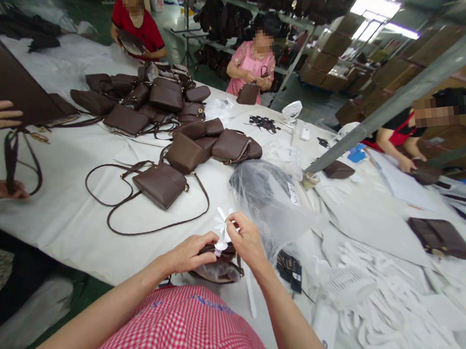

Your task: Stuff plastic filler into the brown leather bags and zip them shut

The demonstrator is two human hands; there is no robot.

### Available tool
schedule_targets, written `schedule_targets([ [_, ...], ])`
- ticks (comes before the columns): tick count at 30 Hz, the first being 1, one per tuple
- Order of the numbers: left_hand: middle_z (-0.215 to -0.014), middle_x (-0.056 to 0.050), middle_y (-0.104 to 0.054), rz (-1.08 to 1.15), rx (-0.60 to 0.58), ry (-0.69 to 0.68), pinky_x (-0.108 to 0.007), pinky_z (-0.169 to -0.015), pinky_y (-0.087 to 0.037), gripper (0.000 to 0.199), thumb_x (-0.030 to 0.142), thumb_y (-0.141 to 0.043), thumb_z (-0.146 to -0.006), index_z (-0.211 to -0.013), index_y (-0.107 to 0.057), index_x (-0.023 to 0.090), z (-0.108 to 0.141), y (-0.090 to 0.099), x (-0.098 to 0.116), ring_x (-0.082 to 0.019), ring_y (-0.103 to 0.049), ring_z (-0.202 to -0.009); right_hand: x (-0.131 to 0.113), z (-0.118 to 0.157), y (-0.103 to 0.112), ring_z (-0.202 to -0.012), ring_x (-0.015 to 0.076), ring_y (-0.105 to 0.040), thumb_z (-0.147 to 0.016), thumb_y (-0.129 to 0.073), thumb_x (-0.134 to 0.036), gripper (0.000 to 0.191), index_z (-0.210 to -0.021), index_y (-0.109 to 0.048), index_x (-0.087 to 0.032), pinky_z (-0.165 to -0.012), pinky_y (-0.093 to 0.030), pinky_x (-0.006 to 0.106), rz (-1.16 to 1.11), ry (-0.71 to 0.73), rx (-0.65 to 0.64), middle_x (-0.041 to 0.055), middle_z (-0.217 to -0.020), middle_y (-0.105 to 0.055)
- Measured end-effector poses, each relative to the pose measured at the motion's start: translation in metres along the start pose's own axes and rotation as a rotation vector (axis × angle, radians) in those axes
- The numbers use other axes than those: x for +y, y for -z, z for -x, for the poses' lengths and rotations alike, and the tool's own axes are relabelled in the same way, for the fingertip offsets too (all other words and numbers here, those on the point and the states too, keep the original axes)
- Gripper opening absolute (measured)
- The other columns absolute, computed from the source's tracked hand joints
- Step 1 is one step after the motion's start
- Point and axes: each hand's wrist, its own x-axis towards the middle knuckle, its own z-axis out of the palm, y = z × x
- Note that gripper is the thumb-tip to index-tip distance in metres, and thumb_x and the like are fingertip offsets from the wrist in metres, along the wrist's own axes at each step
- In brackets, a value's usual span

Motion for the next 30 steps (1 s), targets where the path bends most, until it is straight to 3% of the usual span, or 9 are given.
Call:
schedule_targets([
  [5,-0.082,0.000,-0.067,-0.177,-0.088,-0.074,-0.020,-0.065,-0.039,0.024,0.037,-0.046,-0.095,-0.091,-0.063,0.020,-0.005,-0.003,0.000,-0.014,-0.061,-0.073,-0.021,0.007,-0.002,-0.062,0.0135,-0.055,-0.082,-0.051,-0.035,0.016,-0.079,-0.057,-0.021,-0.059,-0.043,0.024,-0.539,-0.264,-0.262,-0.0007,-0.074,-0.065],
  [9,-0.074,0.001,-0.068,-0.350,-0.187,-0.072,-0.022,-0.057,-0.034,0.026,0.042,-0.047,-0.094,-0.094,-0.065,0.024,-0.012,0.003,0.000,-0.014,-0.060,-0.063,-0.025,0.009,-0.001,-0.055,0.0123,-0.052,-0.080,-0.052,-0.032,0.013,-0.072,-0.051,-0.021,-0.061,-0.044,0.025,-0.604,-0.231,-0.244,-0.0052,-0.057,-0.053],
  [13,-0.075,0.001,-0.068,-0.400,-0.285,-0.099,-0.022,-0.056,-0.034,0.022,0.036,-0.070,-0.079,-0.096,-0.066,0.022,-0.029,0.020,-0.005,-0.016,-0.059,-0.065,-0.019,0.005,0.000,-0.056,0.0127,-0.051,-0.086,-0.046,-0.035,0.015,-0.076,-0.048,-0.022,-0.060,-0.044,0.026,-0.474,-0.200,-0.121,-0.0045,-0.062,-0.052],
  [17,-0.072,0.003,-0.066,-0.286,-0.341,-0.039,-0.022,-0.059,-0.037,0.016,0.026,-0.072,-0.075,-0.089,-0.067,0.019,-0.045,0.029,-0.011,-0.014,-0.057,-0.064,-0.012,0.007,-0.002,-0.078,0.0202,-0.059,-0.078,-0.063,-0.037,0.033,-0.104,-0.051,-0.021,-0.069,-0.045,0.030,-0.043,0.002,-0.301,0.0046,-0.091,-0.062],
  [19,-0.077,0.000,-0.065,-0.288,-0.290,-0.018,-0.023,-0.063,-0.040,0.020,0.029,-0.073,-0.075,-0.090,-0.066,0.017,-0.045,0.027,-0.010,-0.016,-0.057,-0.069,-0.008,0.008,-0.005,-0.081,0.0228,-0.060,-0.076,-0.064,-0.030,0.043,-0.114,-0.048,-0.018,-0.069,-0.044,0.030,0.148,0.066,-0.401,0.0074,-0.092,-0.064],
  [21,-0.089,-0.005,-0.065,-0.398,-0.115,-0.004,-0.028,-0.071,-0.043,0.026,0.032,-0.071,-0.076,-0.094,-0.064,0.015,-0.036,0.020,-0.005,-0.020,-0.058,-0.081,-0.003,0.006,-0.006,-0.074,0.0218,-0.060,-0.079,-0.057,-0.022,0.037,-0.115,-0.049,-0.016,-0.066,-0.041,0.029,0.250,0.057,-0.433,0.0062,-0.083,-0.065],
  [25,-0.093,-0.009,-0.060,-0.603,0.313,-0.028,-0.035,-0.081,-0.043,0.016,0.022,-0.044,-0.093,-0.094,-0.059,0.015,0.000,-0.009,0.013,-0.021,-0.053,-0.090,0.010,-0.005,-0.002,-0.065,0.0166,-0.058,-0.077,-0.058,-0.023,0.019,-0.096,-0.059,-0.018,-0.060,-0.041,0.025,0.048,-0.041,-0.514,0.0013,-0.073,-0.065],
  [28,-0.086,-0.006,-0.061,-0.680,0.331,-0.196,-0.034,-0.079,-0.040,0.024,0.016,-0.037,-0.096,-0.085,-0.059,0.017,0.026,-0.034,0.021,-0.019,-0.052,-0.084,0.019,-0.007,0.002,-0.053,0.0132,-0.056,-0.076,-0.061,-0.033,0.015,-0.080,-0.058,-0.018,-0.051,-0.041,0.023,-0.317,-0.283,-0.691,-0.0015,-0.062,-0.063],
  [30,-0.085,-0.005,-0.061,-0.706,0.259,-0.258,-0.033,-0.076,-0.039,0.025,0.015,-0.037,-0.096,-0.084,-0.059,0.017,0.033,-0.049,0.021,-0.018,-0.052,-0.081,0.025,-0.008,0.004,-0.050,0.0132,-0.057,-0.073,-0.064,-0.039,0.023,-0.076,-0.055,-0.018,-0.048,-0.044,0.023,-0.504,-0.476,-0.693,-0.0014,-0.059,-0.063],
])
